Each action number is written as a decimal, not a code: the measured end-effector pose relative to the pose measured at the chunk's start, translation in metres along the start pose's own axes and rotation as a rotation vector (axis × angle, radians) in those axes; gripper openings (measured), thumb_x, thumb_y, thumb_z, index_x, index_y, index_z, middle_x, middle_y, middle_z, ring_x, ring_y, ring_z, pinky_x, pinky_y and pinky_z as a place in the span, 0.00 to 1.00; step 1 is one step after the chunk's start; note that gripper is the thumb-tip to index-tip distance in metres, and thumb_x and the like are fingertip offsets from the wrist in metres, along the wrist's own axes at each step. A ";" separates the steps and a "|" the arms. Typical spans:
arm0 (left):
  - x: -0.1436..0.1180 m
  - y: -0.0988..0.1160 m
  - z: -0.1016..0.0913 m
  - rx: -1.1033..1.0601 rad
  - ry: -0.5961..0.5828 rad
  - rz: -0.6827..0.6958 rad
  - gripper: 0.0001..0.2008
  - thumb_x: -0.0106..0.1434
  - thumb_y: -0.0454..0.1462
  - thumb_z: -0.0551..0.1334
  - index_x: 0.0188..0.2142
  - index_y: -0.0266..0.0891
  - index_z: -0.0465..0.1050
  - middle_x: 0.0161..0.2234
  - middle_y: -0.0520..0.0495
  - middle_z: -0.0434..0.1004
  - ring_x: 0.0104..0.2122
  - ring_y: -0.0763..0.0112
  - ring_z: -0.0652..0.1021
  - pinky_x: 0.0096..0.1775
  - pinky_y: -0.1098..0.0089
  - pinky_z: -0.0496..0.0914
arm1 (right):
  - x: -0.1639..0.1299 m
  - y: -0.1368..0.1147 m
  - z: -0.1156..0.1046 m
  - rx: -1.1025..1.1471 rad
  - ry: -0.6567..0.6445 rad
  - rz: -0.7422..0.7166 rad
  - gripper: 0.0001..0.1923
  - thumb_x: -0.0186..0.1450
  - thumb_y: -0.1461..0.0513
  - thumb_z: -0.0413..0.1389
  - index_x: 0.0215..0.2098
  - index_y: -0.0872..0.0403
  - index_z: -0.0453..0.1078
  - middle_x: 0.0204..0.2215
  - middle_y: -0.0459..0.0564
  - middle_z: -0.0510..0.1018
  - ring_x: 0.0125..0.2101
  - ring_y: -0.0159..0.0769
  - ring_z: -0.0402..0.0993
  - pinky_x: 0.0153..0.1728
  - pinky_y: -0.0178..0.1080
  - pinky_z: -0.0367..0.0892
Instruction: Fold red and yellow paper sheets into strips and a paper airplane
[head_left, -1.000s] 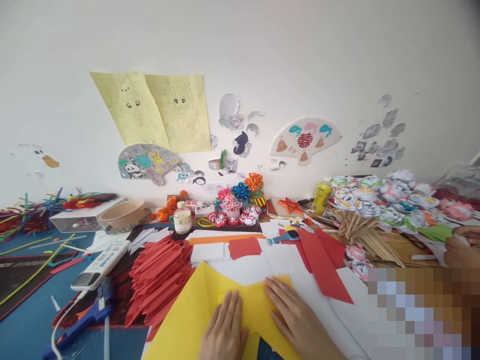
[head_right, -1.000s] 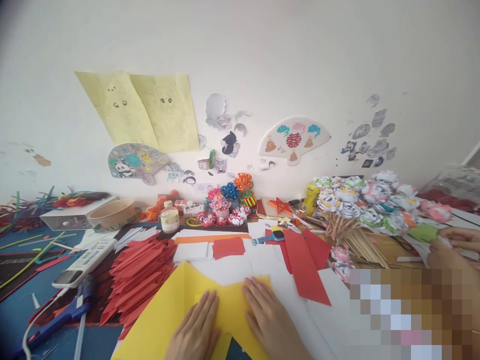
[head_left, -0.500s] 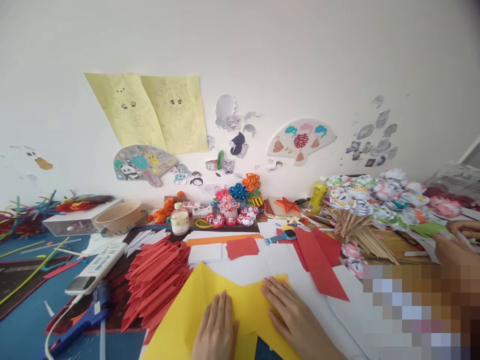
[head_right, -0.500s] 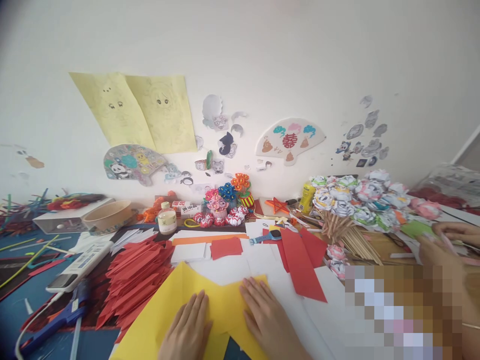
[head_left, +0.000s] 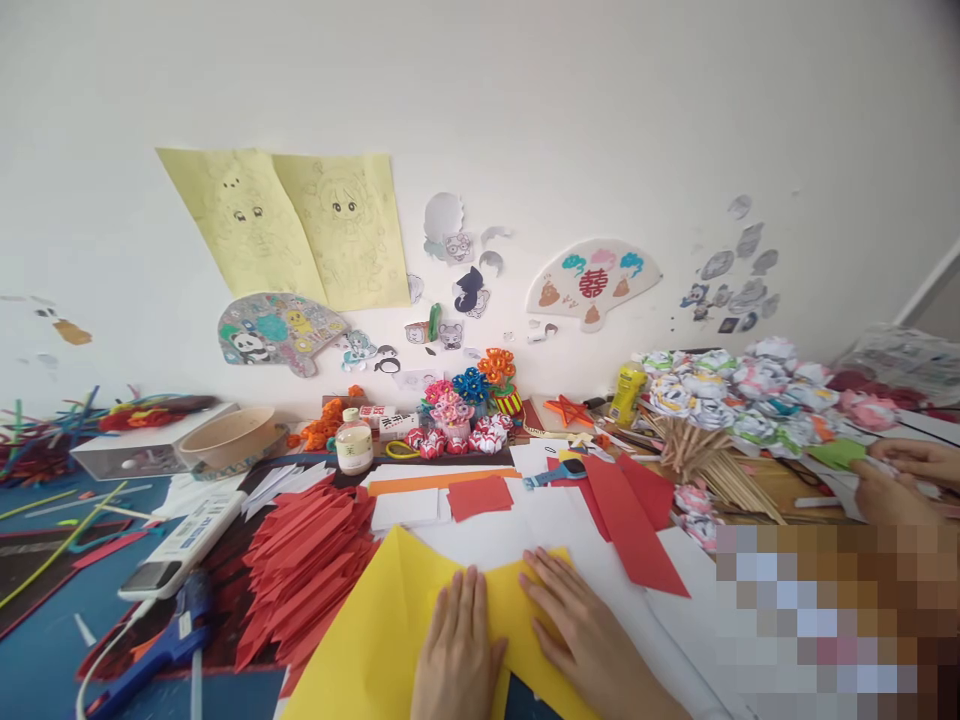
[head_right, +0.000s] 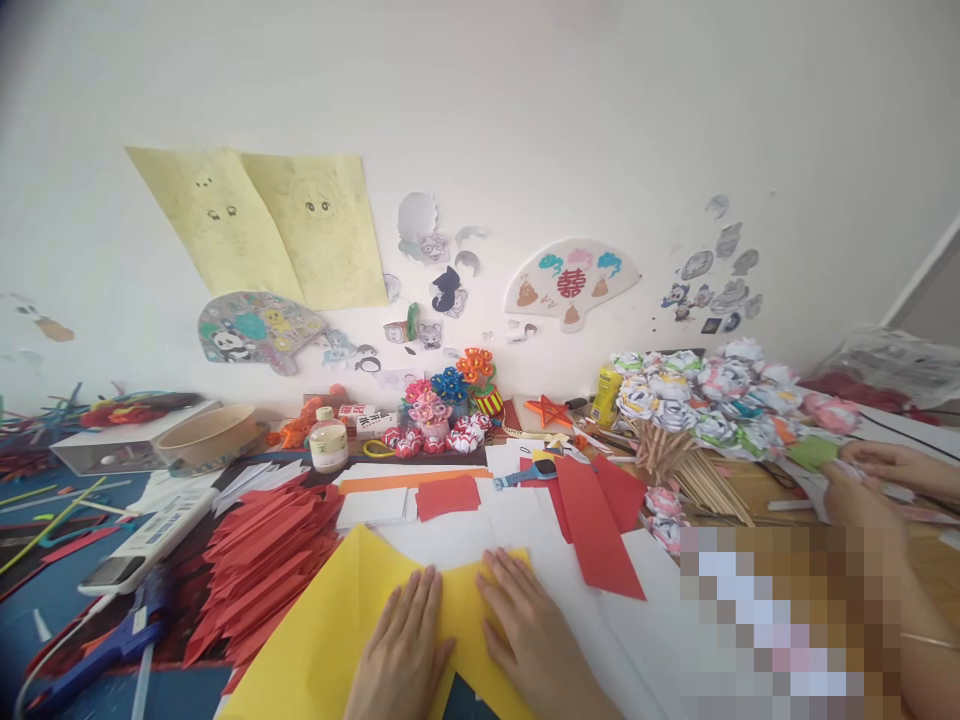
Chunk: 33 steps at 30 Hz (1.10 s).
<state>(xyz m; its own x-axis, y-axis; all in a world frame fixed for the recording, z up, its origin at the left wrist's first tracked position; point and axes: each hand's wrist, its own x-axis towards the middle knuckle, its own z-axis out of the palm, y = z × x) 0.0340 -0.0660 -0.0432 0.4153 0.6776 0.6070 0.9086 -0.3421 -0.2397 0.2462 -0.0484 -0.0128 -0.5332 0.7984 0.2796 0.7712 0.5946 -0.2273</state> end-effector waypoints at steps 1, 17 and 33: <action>0.003 0.001 -0.003 -0.007 -0.003 0.013 0.21 0.66 0.36 0.53 0.57 0.34 0.65 0.55 0.43 0.72 0.53 0.61 0.73 0.50 0.61 0.70 | 0.000 0.000 0.000 0.004 -0.002 0.003 0.23 0.69 0.61 0.46 0.62 0.48 0.59 0.65 0.46 0.56 0.63 0.44 0.52 0.61 0.49 0.59; -0.030 -0.033 -0.002 0.103 0.062 -0.142 0.27 0.67 0.37 0.51 0.64 0.31 0.52 0.48 0.36 0.77 0.47 0.55 0.77 0.51 0.54 0.69 | -0.008 0.007 0.026 -0.023 0.210 0.226 0.24 0.70 0.56 0.45 0.62 0.53 0.58 0.61 0.52 0.63 0.60 0.45 0.61 0.58 0.50 0.64; 0.034 0.004 -0.016 -0.199 -0.220 0.116 0.25 0.65 0.41 0.56 0.60 0.35 0.62 0.57 0.43 0.69 0.55 0.61 0.71 0.55 0.59 0.68 | 0.001 0.009 0.011 -0.105 0.132 -0.039 0.25 0.71 0.62 0.42 0.66 0.45 0.49 0.64 0.45 0.58 0.61 0.40 0.59 0.59 0.47 0.60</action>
<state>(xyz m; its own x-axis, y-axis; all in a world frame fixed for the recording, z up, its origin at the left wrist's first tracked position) 0.0512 -0.0550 -0.0112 0.5355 0.7436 0.4003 0.8367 -0.5317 -0.1315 0.2490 -0.0417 -0.0246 -0.5186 0.7515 0.4078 0.7866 0.6063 -0.1169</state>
